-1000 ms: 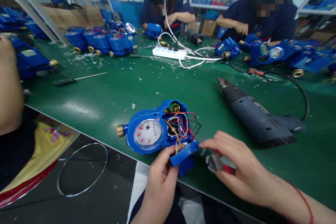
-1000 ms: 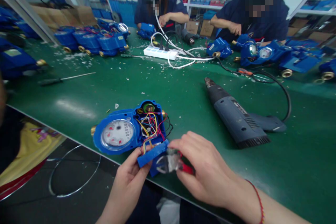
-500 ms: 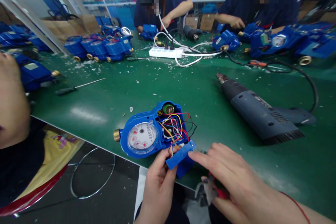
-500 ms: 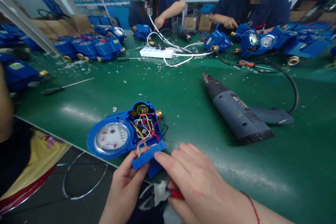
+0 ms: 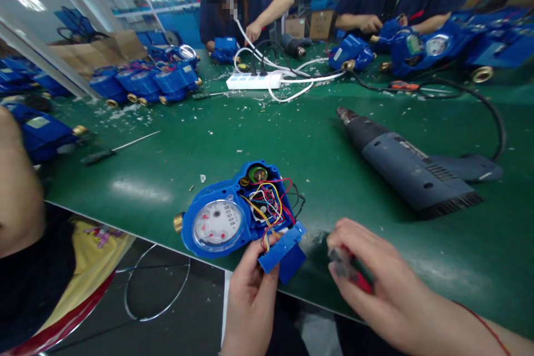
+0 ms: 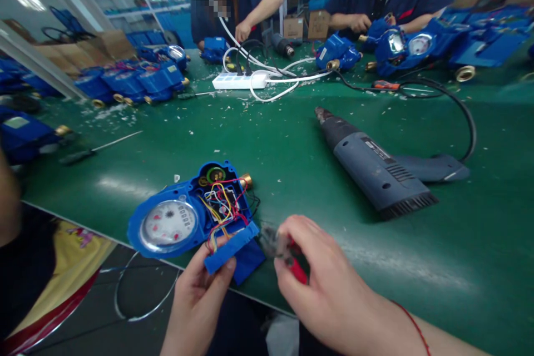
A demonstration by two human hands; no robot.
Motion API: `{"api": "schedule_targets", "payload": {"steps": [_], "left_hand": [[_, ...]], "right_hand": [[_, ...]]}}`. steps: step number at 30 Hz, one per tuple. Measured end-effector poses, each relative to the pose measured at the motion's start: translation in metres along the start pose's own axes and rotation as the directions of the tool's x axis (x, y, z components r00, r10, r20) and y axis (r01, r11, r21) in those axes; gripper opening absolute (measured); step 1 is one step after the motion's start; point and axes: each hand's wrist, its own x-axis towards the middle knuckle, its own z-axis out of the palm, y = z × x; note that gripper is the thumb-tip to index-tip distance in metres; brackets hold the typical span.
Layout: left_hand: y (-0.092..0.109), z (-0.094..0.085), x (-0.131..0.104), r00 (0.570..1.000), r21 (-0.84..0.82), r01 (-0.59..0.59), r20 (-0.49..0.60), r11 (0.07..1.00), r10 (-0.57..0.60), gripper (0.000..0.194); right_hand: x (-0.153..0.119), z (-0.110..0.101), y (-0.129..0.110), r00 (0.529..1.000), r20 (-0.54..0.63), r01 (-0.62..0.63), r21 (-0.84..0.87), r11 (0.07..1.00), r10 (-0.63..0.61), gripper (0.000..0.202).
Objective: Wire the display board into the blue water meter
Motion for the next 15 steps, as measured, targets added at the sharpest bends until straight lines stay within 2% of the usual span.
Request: {"api": "schedule_targets", "payload": {"steps": [3, 5, 7, 10, 13, 15], "left_hand": [[0.004, 0.002, -0.002, 0.999, -0.037, 0.041, -0.014, 0.998, -0.042, 0.025], [0.005, 0.003, -0.005, 0.998, -0.092, 0.050, -0.022, 0.994, -0.052, 0.028], [0.005, 0.004, -0.006, 0.998, -0.149, 0.049, -0.030, 0.988, -0.054, 0.031], [0.002, 0.005, -0.007, 0.991, -0.190, 0.074, -0.091, 0.979, -0.093, 0.032], [-0.001, 0.005, -0.007, 0.982, -0.191, 0.084, -0.153, 0.978, -0.114, 0.028], [-0.001, 0.003, -0.006, 0.985, -0.198, 0.067, -0.141, 0.978, -0.096, 0.025]], "right_hand": [[-0.002, 0.001, 0.009, 0.970, -0.039, -0.234, 0.119, 0.965, 0.240, 0.009], [-0.007, 0.003, 0.015, 0.953, -0.009, -0.298, 0.172, 0.939, 0.304, 0.032], [-0.012, 0.006, 0.018, 0.947, 0.048, -0.321, 0.189, 0.928, 0.318, 0.051], [-0.015, 0.009, 0.016, 0.947, 0.113, -0.316, 0.145, 0.938, 0.302, 0.065], [-0.013, 0.009, 0.011, 0.954, 0.074, -0.295, 0.060, 0.954, 0.291, 0.064], [-0.009, 0.008, 0.010, 0.959, 0.016, -0.284, 0.017, 0.959, 0.283, 0.054]]}}
